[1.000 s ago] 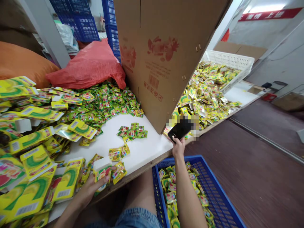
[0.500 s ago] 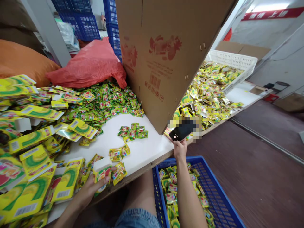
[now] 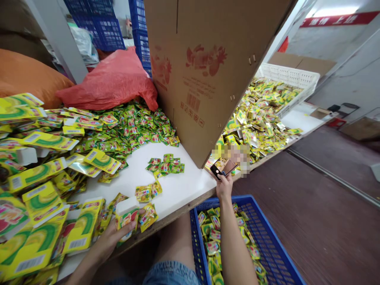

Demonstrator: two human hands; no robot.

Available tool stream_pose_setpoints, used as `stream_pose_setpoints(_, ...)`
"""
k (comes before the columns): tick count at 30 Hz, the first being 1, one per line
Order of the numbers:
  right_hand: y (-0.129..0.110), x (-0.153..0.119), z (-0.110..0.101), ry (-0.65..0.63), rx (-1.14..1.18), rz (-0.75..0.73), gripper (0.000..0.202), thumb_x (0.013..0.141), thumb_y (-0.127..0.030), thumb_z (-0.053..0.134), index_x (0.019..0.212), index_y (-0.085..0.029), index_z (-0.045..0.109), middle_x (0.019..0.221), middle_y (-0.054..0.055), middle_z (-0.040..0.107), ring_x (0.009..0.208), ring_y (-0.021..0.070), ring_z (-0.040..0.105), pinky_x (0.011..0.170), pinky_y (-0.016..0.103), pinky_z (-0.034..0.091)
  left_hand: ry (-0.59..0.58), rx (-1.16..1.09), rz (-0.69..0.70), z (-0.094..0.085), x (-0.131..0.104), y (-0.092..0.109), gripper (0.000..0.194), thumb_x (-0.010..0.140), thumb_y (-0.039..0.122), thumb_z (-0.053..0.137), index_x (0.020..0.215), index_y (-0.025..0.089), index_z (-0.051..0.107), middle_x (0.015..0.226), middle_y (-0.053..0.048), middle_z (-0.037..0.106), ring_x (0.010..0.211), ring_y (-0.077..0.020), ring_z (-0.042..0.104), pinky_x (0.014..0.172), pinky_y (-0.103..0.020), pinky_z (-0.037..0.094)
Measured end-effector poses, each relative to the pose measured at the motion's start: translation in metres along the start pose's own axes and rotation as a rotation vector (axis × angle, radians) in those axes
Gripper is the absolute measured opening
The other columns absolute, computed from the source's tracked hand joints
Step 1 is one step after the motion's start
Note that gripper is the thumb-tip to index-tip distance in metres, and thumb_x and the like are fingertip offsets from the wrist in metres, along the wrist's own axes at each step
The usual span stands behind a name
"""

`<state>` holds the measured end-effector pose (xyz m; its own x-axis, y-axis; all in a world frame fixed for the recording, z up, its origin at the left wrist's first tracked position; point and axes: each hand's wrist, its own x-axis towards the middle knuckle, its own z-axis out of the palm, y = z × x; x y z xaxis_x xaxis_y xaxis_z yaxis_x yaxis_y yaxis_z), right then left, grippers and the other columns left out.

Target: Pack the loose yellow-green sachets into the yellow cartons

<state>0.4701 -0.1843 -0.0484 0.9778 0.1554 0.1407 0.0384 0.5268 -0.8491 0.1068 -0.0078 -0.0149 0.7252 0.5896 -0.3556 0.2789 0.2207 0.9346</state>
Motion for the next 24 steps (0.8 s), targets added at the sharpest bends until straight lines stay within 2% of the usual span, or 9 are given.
stream_pose_setpoints(7,0.0014,0.0014,0.0003,0.014,-0.014,-0.007,0.037,0.053,-0.010,0.061,0.089,-0.021,0.058,0.089,-0.004,0.063,0.085,0.0173,0.061,0.079,0.050,0.052,-0.008,0.008,0.041,-0.0009,0.0020,-0.0030,0.055,0.067,0.048,0.065,0.110,0.014,0.063,0.122,-0.011,0.059,0.120,-0.0289,0.046,0.108,-0.040,0.026)
stream_pose_setpoints(12,0.0024,0.0008,-0.0002,0.004,-0.017,-0.010,0.039,0.052,-0.010,0.062,0.089,-0.022,0.059,0.089,-0.005,0.063,0.084,0.0175,0.061,0.078,0.050,0.053,-0.027,0.001,0.054,-0.0008,0.0004,-0.0006,0.052,0.068,0.046,0.064,0.109,0.014,0.064,0.120,-0.011,0.060,0.120,-0.0290,0.046,0.108,-0.040,0.025)
stream_pose_setpoints(19,0.0000,-0.0012,0.0012,-0.017,-0.020,-0.012,0.043,0.053,-0.010,0.063,0.093,-0.023,0.059,0.093,-0.003,0.064,0.086,0.0174,0.061,0.080,0.050,0.052,0.016,0.025,0.041,-0.0026,0.0006,-0.0034,0.055,0.066,0.046,0.067,0.110,0.014,0.063,0.118,-0.012,0.061,0.117,-0.0304,0.049,0.107,-0.041,0.026)
stream_pose_setpoints(24,0.0001,-0.0010,0.0011,-0.015,-0.027,-0.010,0.044,0.053,-0.009,0.062,0.095,-0.021,0.059,0.096,-0.001,0.064,0.091,0.0190,0.060,0.081,0.051,0.051,-0.032,0.015,0.091,-0.0019,0.0006,-0.0015,0.051,0.071,0.044,0.064,0.113,0.015,0.062,0.120,-0.011,0.060,0.116,-0.0291,0.050,0.107,-0.041,0.028)
